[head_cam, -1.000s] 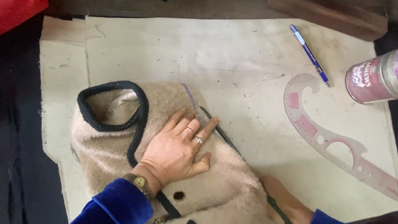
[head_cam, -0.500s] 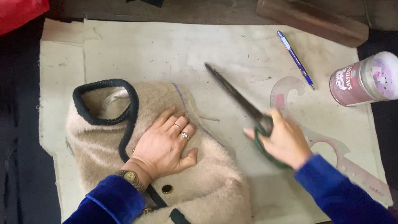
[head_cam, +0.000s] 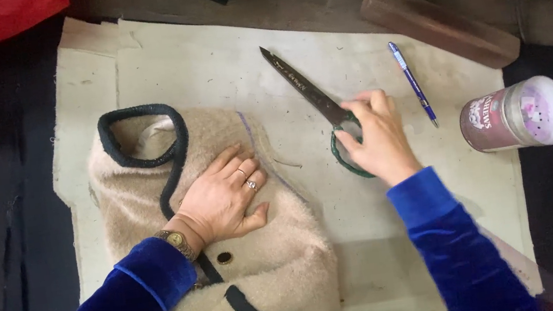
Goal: Cutting a piece of beige fleece fabric along a marked blue line using large industrial scissors.
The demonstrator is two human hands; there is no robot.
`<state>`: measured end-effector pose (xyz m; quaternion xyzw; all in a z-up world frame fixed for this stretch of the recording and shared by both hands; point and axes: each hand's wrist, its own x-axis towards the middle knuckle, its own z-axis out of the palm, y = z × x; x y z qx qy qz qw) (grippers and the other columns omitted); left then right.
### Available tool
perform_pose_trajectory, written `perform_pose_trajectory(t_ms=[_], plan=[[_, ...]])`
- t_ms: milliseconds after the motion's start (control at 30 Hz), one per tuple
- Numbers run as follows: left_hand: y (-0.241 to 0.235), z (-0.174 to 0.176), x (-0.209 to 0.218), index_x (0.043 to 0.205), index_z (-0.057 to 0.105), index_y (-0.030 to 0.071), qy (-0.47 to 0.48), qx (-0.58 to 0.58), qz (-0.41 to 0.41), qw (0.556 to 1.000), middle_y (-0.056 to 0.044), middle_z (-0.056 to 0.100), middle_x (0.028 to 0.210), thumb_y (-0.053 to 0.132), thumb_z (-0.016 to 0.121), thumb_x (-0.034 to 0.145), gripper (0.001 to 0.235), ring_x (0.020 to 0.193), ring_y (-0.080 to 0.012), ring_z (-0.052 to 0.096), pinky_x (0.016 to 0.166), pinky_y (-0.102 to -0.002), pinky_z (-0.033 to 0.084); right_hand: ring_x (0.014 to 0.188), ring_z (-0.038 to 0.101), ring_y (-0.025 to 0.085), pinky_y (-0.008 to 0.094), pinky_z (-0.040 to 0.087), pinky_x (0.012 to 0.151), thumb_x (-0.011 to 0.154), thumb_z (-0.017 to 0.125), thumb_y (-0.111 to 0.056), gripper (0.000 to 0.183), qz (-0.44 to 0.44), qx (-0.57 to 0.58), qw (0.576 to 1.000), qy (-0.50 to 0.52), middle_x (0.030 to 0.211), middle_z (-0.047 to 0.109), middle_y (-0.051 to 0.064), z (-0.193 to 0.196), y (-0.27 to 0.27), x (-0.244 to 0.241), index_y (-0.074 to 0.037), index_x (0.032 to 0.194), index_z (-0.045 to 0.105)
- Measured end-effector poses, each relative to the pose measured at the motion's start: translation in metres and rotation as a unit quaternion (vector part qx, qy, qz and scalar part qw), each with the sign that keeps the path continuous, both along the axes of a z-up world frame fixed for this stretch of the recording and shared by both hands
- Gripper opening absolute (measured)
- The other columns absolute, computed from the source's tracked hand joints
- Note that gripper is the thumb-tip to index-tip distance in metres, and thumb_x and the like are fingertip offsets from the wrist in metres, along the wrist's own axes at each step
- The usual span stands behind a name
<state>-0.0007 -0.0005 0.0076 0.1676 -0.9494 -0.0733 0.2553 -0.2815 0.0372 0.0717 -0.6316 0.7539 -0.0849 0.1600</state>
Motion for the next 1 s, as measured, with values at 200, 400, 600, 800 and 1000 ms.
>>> perform_pose_trajectory(t_ms=[200,400,600,800,1000], plan=[[0.0,0.003,0.0,0.089,0.054,0.006,-0.004,0.003,0.0,1.0,-0.015,0.056,0.098,0.044,0.044,0.085,0.04,0.111,-0.0296,0.058,0.11,-0.045,0.036,0.083,0.066,0.023,0.031,0.054,0.066,0.088,0.063,-0.011,0.015,-0.002,-0.031,0.977,-0.21,0.094,0.065,0.009,-0.019,0.007,0.047,-0.007,0.102,0.069],[-0.001,0.0,0.001,0.088,0.054,0.005,-0.007,0.011,-0.005,1.0,-0.016,0.056,0.097,0.043,0.042,0.086,0.04,0.111,-0.0308,0.058,0.11,-0.046,0.036,0.109,0.054,0.037,0.045,0.049,0.09,0.087,0.068,-0.017,0.036,-0.048,-0.01,0.998,-0.044,0.113,0.051,0.014,-0.008,0.009,0.005,-0.006,0.121,0.061],[-0.001,-0.006,0.001,0.089,0.055,0.005,-0.008,0.016,-0.007,1.0,-0.016,0.056,0.097,0.042,0.044,0.085,0.038,0.11,-0.0308,0.058,0.11,-0.047,0.036,0.119,0.047,0.037,0.047,0.047,0.096,0.076,0.067,-0.004,0.067,-0.034,0.101,0.994,-0.025,0.121,0.043,0.017,-0.002,0.015,0.001,-0.009,0.139,0.045],[0.001,-0.006,0.0,0.09,0.056,0.006,-0.011,0.012,-0.005,1.0,-0.015,0.056,0.097,0.042,0.044,0.085,0.038,0.11,-0.0304,0.058,0.11,-0.048,0.036,0.109,0.058,0.045,0.05,0.055,0.087,0.065,0.069,-0.008,0.074,-0.041,0.161,0.986,-0.016,0.122,0.042,0.02,0.0,0.003,-0.002,-0.006,0.133,0.04],[0.0,0.006,0.001,0.093,0.057,0.006,-0.01,0.005,-0.007,1.0,-0.015,0.057,0.101,0.04,0.044,0.085,0.037,0.11,-0.0301,0.058,0.109,-0.048,0.037,0.096,0.064,0.042,0.054,0.052,0.083,0.076,0.06,-0.004,0.065,-0.055,0.145,0.986,-0.061,0.094,0.056,0.018,0.014,0.008,0.005,-0.007,0.137,0.037]])
